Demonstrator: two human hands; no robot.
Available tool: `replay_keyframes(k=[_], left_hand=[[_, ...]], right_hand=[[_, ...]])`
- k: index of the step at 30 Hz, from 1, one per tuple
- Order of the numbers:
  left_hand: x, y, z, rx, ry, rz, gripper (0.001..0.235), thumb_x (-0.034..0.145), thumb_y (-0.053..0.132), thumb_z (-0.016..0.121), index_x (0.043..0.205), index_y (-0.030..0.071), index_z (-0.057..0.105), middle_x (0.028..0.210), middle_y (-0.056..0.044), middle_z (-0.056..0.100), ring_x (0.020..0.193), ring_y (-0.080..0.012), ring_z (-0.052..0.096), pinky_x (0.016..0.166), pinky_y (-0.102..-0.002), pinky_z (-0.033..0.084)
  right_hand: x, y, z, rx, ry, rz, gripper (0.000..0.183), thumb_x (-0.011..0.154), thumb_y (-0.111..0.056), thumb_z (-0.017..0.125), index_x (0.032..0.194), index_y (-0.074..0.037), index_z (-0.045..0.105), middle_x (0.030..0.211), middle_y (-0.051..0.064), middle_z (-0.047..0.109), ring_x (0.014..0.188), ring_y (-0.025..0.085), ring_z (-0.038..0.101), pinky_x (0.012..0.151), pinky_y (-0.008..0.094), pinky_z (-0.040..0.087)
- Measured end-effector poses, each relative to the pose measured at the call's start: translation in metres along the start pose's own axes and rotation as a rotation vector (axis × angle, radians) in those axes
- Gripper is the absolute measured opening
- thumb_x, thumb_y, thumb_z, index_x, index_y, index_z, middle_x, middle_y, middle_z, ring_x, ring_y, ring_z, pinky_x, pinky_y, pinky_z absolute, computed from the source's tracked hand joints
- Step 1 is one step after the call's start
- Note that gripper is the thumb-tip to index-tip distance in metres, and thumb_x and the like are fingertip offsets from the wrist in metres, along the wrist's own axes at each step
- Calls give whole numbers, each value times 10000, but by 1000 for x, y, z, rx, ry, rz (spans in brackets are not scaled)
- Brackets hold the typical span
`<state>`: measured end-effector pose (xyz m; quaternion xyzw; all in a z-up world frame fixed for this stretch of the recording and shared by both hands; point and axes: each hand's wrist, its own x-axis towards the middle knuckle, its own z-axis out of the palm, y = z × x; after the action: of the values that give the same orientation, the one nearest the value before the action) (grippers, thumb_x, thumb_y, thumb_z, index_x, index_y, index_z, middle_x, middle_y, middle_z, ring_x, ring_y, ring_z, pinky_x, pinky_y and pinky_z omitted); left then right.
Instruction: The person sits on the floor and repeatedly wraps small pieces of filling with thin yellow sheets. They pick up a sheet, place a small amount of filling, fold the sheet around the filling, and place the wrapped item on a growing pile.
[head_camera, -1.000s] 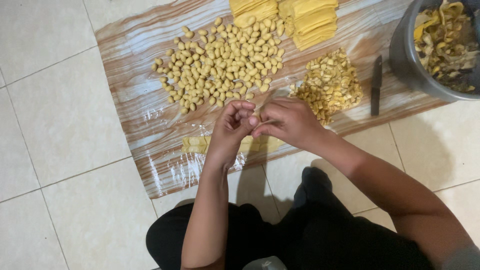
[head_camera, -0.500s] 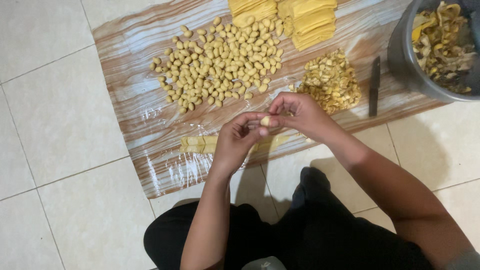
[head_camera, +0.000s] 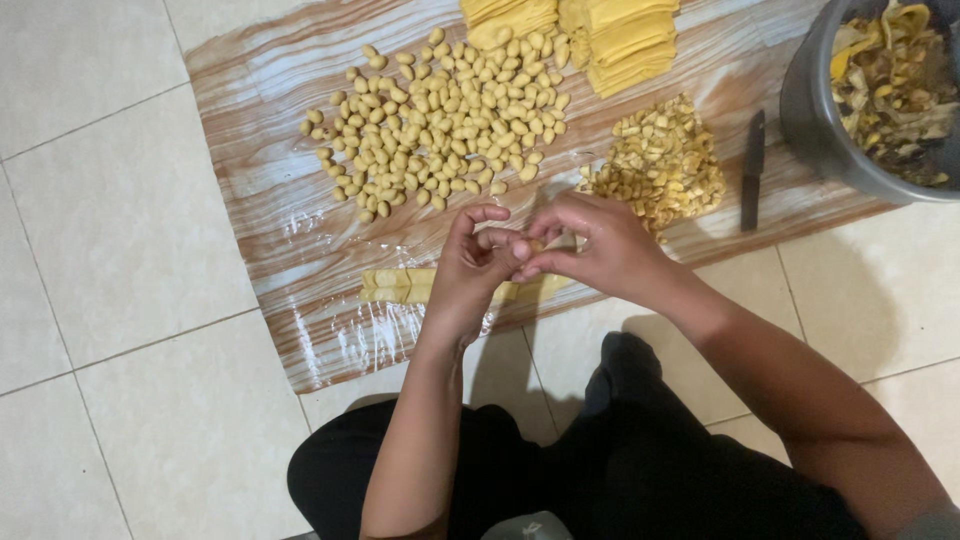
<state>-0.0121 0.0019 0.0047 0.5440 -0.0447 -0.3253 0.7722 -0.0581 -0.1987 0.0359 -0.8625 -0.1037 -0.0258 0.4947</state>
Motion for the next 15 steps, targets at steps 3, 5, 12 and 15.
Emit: replay_keyframes(k=[3,5,12,15], left_hand=[[0,-2,-2,55,84,-30,391,951,161,724,1261,72,504,842,-57,744,722,-115,643,597,-255,483],[-1,-4,-4,83,65,-33,290,969,177,720,1188,56,573,871,-33,726,748,-88,627,604,-238,464],[-8,-3,-3,311,42,-1,168,983,191,658,1091,84,727,864,5,739,743,-58,640,685,-224,538],[-8,0,2,737,65,27,225,912,173,815,1033,16,708,796,-79,661,692,-128,553,611,-289,455]], right_hand=[[0,1,-2,25,-19,-46,355,755,-193,875,1074,-89,756,949,45,697,874,174,696,757,328,551],[0,5,-2,41,-1,-56,291,773,-175,866,1023,-74,755,952,43,700,875,168,696,753,318,551],[-3,25,10,304,-67,163,205,777,-164,868,888,-59,732,867,22,668,787,148,650,690,300,550],[-3,28,19,89,-109,126,159,807,-171,851,860,-67,743,830,10,677,815,146,633,701,314,528]])
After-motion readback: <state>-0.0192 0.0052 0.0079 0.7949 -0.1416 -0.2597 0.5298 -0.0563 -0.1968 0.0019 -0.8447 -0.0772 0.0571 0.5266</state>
